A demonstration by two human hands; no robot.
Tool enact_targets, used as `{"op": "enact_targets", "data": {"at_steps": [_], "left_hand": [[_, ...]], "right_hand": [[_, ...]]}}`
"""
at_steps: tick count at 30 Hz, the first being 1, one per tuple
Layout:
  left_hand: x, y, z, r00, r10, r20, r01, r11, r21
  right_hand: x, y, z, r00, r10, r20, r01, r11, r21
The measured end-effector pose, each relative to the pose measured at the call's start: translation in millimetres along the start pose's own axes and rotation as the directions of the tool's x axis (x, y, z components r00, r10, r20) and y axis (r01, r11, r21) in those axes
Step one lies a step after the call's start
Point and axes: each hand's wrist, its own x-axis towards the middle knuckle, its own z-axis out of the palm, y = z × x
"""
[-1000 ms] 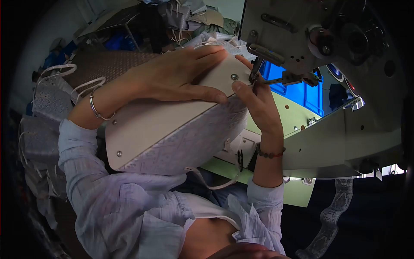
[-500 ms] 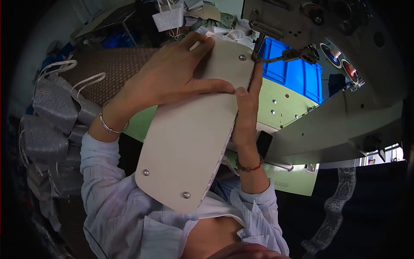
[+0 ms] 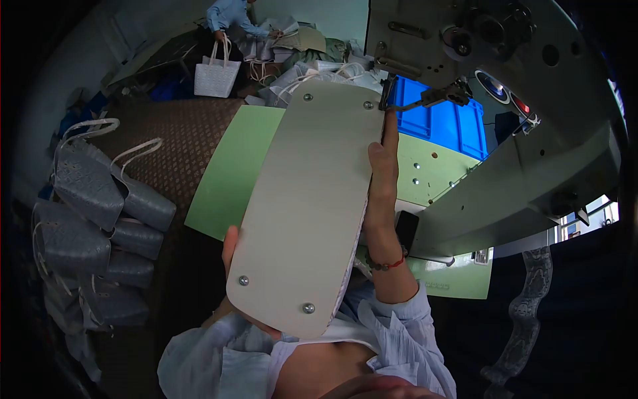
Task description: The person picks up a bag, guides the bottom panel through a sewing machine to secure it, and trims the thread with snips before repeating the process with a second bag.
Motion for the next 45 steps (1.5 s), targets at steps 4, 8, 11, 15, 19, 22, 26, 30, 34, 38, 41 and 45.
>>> {"op": "enact_targets", "data": {"at_steps": [4, 8, 11, 15, 19, 22, 26, 30, 34, 38, 41, 45], "left_hand": [[-16.1, -2.4, 2.0, 0.850, -0.385, -0.359, 0.185, 0.857, -0.481], [-14.0, -1.7, -8.3, 0.913, -0.378, -0.155, 0.247, 0.814, -0.526], [-13.9, -0.3, -7.6, 0.876, -0.429, -0.220, 0.284, 0.828, -0.484], [-14.0, -0.3, -12.8, 0.858, -0.470, -0.205, 0.283, 0.767, -0.575], [4.9, 6.6, 5.3, 0.832, -0.507, -0.227, 0.310, 0.762, -0.569], [6.5, 0.7, 7.2, 0.854, -0.446, -0.269, 0.260, 0.812, -0.523], [18.2, -1.0, -1.6, 0.904, -0.369, -0.215, 0.293, 0.902, -0.317], [26.9, -2.8, -0.5, 0.907, -0.351, -0.232, 0.291, 0.922, -0.255], [27.0, -4.1, 1.1, 0.903, -0.337, -0.267, 0.272, 0.929, -0.251], [15.1, -4.6, 6.2, 0.875, -0.341, -0.343, 0.235, 0.919, -0.316], [-4.1, -15.8, -17.1, 0.890, -0.346, -0.296, 0.094, 0.776, -0.624], [-8.9, -27.3, -20.5, 0.928, -0.229, -0.293, -0.025, 0.748, -0.663]], "right_hand": [[7.2, -13.7, -11.1, 0.919, 0.395, 0.006, -0.339, 0.780, 0.526], [0.9, -22.2, 2.6, 0.965, 0.260, -0.005, -0.248, 0.927, 0.282], [-1.0, -20.0, 5.0, 0.984, 0.179, -0.025, -0.173, 0.974, 0.147], [-2.1, -14.4, 2.6, 0.988, 0.155, -0.013, -0.151, 0.974, 0.169], [-5.4, -7.0, 3.0, 0.999, 0.038, 0.011, -0.038, 0.997, 0.066], [-4.9, -1.9, 1.1, 0.999, -0.027, 0.020, 0.027, 1.000, 0.014], [-7.3, 0.4, 2.9, 0.997, -0.072, 0.021, 0.073, 0.997, -0.031], [-9.2, 1.7, -0.1, 0.997, -0.060, 0.042, 0.063, 0.997, -0.052], [-5.3, 0.5, -5.5, 0.996, -0.017, 0.092, 0.017, 1.000, 0.000], [-3.0, -2.3, -12.3, 0.989, -0.002, 0.151, 0.000, 1.000, 0.019], [0.3, -4.4, -18.9, 0.981, 0.011, 0.195, -0.013, 1.000, 0.011], [1.5, -7.7, -15.7, 0.975, 0.038, 0.217, -0.047, 0.998, 0.035]]}}
